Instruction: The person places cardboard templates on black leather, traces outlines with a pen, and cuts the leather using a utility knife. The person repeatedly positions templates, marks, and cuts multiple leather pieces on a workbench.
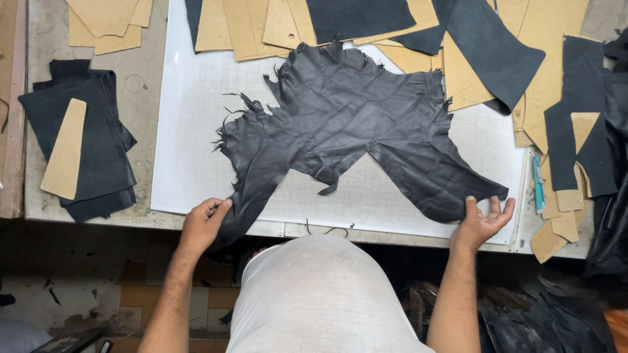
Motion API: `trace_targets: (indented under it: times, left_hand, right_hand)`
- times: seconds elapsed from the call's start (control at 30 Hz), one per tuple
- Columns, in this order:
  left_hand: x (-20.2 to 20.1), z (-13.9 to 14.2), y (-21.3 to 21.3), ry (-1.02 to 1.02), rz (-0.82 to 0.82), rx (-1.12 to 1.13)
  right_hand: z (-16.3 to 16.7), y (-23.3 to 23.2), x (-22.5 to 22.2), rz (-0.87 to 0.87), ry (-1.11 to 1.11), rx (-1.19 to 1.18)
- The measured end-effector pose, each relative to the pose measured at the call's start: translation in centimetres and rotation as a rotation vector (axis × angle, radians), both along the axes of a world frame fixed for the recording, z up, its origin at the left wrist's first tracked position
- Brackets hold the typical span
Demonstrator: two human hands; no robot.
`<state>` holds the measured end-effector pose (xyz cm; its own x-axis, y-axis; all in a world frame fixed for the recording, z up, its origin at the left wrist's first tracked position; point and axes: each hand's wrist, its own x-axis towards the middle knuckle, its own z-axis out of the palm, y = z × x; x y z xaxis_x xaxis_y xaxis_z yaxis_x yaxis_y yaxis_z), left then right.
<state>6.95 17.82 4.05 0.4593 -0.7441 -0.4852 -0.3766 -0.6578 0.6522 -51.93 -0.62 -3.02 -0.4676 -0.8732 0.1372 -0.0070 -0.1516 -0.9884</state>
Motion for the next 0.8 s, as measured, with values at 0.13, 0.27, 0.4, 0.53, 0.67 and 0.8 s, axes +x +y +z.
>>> trace_targets:
  times: [0.13,0.27,0.4,0.53,0.67,0.8]
  left_hand:
    - [-1.2,0.1,1.2,-0.162,-0.211,0.213]
    - [-1.5,2.3,3.1,-0.148,-0.758,0.699]
    - [-1.7,4.2,0.0,-0.335,-0.804,0.725]
    - [-1.7,4.1,-9.4,-0.512,-0.294,-0.151]
    - [-4.3,2.4,-19.9,-0.440,0.009,-0.621]
    - [-5.4,2.7,-23.2,-0.109,-0.043,-0.296]
  right_hand:
    - [0.8,1.4,1.3,-0.032,0.051,0.091]
    - [2.4,2.5,2.7,-0.030,0.067,0.173]
    - [3.6,2.5,2.9,0.000,-0.087,0.191]
    - [4.7,2.2,2.0,0.073,-0.460,0.289]
    - [5.9,1.1,4.2,0.170,-0.467,0.334]
    - [7.0,-1.6,9.1,0.308,-0.388,0.558]
